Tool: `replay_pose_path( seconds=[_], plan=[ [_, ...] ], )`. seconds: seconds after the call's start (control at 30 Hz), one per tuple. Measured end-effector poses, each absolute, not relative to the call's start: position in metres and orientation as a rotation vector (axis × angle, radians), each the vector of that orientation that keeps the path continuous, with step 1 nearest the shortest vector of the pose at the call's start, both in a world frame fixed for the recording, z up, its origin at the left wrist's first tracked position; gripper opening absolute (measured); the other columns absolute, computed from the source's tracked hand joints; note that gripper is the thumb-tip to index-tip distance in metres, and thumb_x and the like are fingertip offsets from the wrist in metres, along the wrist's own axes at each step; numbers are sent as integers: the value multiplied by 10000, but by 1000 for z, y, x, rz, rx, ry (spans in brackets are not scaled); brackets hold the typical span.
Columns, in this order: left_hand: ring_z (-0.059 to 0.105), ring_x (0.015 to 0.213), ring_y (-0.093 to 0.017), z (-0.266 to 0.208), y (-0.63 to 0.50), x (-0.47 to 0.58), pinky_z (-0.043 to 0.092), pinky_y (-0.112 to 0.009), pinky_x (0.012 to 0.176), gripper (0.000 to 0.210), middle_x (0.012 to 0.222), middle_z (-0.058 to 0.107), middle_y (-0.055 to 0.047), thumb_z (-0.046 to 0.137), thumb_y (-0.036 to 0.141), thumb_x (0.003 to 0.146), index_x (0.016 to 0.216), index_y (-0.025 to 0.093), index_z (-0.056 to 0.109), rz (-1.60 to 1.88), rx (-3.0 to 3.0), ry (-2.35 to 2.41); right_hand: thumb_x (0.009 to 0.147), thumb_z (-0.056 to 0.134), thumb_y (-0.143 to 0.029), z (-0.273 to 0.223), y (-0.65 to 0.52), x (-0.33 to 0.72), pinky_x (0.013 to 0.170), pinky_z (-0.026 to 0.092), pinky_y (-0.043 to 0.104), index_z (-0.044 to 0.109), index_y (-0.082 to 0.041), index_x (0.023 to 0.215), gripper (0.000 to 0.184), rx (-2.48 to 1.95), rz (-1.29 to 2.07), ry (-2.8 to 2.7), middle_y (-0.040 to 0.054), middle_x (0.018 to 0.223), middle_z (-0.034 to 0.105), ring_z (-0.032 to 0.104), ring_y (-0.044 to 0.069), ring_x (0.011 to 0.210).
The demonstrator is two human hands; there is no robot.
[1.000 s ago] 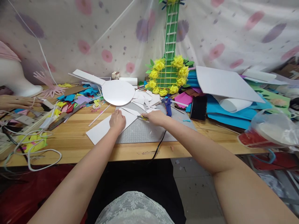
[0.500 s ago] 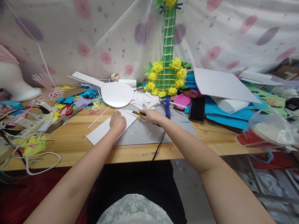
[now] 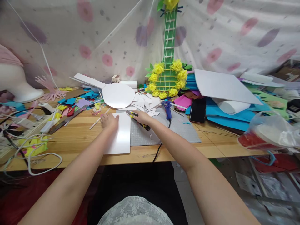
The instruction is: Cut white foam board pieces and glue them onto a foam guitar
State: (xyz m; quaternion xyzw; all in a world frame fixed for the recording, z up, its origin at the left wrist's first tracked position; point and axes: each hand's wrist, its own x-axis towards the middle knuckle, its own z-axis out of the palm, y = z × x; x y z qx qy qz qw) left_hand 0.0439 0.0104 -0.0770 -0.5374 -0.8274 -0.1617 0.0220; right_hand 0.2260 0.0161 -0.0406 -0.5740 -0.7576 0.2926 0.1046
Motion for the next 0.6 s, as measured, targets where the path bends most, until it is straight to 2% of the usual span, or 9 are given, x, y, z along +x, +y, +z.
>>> replay_pose_path(
  seconds=[0.07,0.17,0.3,0.4,0.47,0.6],
  plan=[
    [460,1087,-307,-77,12,38,362,-416,911,446,1141,518,-206,497,415,799,1101,92,553,-581,-1558,-2605,851,431,-304,-43,22,221,691,453,244,387,-256,1352,505,-1721,882,-2194,14,930,691,633,149,696],
    [436,1123,-298,-75,8,37,353,-410,933,407,1199,488,-185,441,349,832,1140,94,521,-711,-1535,-2518,828,462,-306,-42,28,214,760,438,254,454,-253,1305,480,-1760,706,-2229,29,1078,654,617,183,896],
    [500,1061,-252,-70,-2,41,385,-384,922,312,1077,581,-121,342,255,862,1021,158,592,-610,-2050,-2329,826,465,-302,-36,36,201,817,415,271,483,-296,1277,452,-1707,455,-2382,13,1187,606,563,204,1042],
    [479,1112,-223,-73,-11,44,385,-339,954,308,1152,562,-103,350,216,849,1032,164,593,-516,-2412,-2073,832,460,-302,-30,42,188,826,408,275,465,-305,1296,464,-1624,296,-2529,16,1217,590,548,209,1072],
    [432,1171,-220,-79,-14,46,365,-326,990,334,1233,513,-110,360,212,846,1105,143,560,-548,-2426,-2000,841,447,-306,-27,45,178,806,414,284,479,-314,1284,445,-1611,208,-2632,27,1211,594,557,216,1058],
    [432,1168,-220,-88,-16,49,376,-334,994,350,1227,511,-115,352,206,847,1129,143,550,-618,-2344,-2041,848,433,-279,-18,49,163,746,424,301,518,-331,1242,406,-1631,93,-2764,58,1151,626,586,231,1004]
  ],
)
